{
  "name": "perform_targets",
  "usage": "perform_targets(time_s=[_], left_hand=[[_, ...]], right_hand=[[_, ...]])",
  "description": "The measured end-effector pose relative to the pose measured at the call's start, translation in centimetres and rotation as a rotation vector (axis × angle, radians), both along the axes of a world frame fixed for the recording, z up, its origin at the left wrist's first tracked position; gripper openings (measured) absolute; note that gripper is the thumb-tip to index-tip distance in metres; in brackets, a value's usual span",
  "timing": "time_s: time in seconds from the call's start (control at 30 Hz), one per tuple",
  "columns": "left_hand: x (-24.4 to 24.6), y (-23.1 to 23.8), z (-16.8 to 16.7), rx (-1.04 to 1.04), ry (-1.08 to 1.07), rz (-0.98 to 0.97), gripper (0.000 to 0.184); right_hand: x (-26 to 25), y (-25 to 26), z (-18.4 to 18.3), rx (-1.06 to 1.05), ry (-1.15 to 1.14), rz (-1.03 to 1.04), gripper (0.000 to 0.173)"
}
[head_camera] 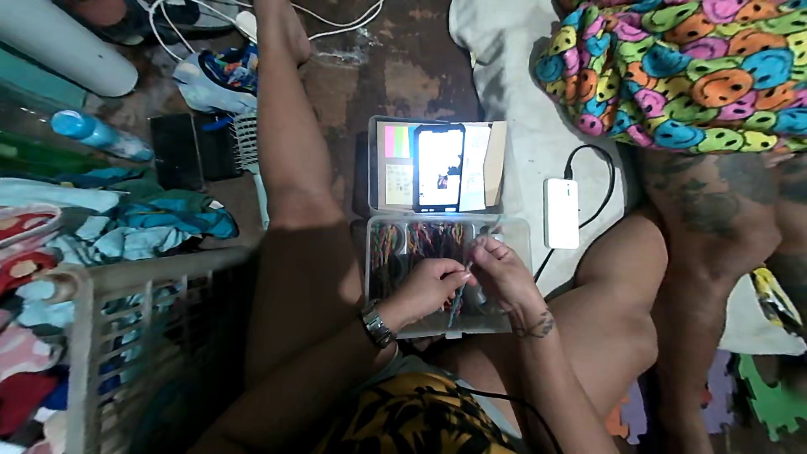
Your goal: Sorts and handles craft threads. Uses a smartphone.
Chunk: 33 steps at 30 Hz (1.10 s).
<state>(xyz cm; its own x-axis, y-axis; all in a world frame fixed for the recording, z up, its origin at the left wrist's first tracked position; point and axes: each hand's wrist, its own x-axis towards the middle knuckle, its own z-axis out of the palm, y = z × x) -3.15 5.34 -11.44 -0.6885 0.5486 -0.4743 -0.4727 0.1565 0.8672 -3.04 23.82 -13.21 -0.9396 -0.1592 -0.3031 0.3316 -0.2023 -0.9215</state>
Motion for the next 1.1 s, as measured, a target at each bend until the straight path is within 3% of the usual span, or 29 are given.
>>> perform_targets(time_s=[0.07, 0.33, 0.4, 0.5, 0.6, 0.73, 0.8, 0.9, 1.0, 1.1], left_hand=[[0.0, -0.1, -0.2, 0.035, -0.042, 0.036, 0.019], [0.1, 0.0, -0.1, -0.023, 0.035, 0.041, 0.019], [0.0, 0.0, 0.0, -0.019, 0.004, 0.054, 0.019], [0.0, -0.2, -0.3, 0.033, -0.084, 0.087, 0.017], [0.0, -0.2, -0.2, 0.064, -0.100, 0.079, 0.016], [0.1, 0.0, 0.0, -0.053, 0.017, 0.029, 0.019], [0.0, -0.1, 0.1, -0.049, 0.002, 0.044, 0.019], [-0.2, -0.3, -0.3, 0.014, -0.081, 0.090, 0.017], [-0.3, -0.4, -0.1, 0.034, -0.102, 0.072, 0.016], [-0.4, -0.3, 0.1, -0.062, 0.042, 0.009, 0.019]], right_hand=[[0.0, 0.7, -0.1, -0.019, 0.042, 0.135, 0.018], [0.2, -1.3, -0.4, -0.096, -0.030, -0.211, 0.022], [0.2, -0.5, -0.3, -0.080, -0.044, -0.061, 0.014], [0.2, 0.8, -0.3, -0.057, 0.014, 0.115, 0.018], [0.4, 0.4, -0.3, -0.052, 0.026, -0.030, 0.012], [0.2, -1.0, -0.3, -0.113, -0.026, -0.210, 0.023], [0.2, -0.6, -0.2, -0.067, -0.012, -0.098, 0.012], [0.2, 0.5, -0.2, -0.020, 0.037, 0.112, 0.018], [0.3, 0.1, -0.2, -0.035, -0.007, 0.002, 0.016], [0.4, -0.7, -0.3, -0.135, -0.050, -0.123, 0.019]])
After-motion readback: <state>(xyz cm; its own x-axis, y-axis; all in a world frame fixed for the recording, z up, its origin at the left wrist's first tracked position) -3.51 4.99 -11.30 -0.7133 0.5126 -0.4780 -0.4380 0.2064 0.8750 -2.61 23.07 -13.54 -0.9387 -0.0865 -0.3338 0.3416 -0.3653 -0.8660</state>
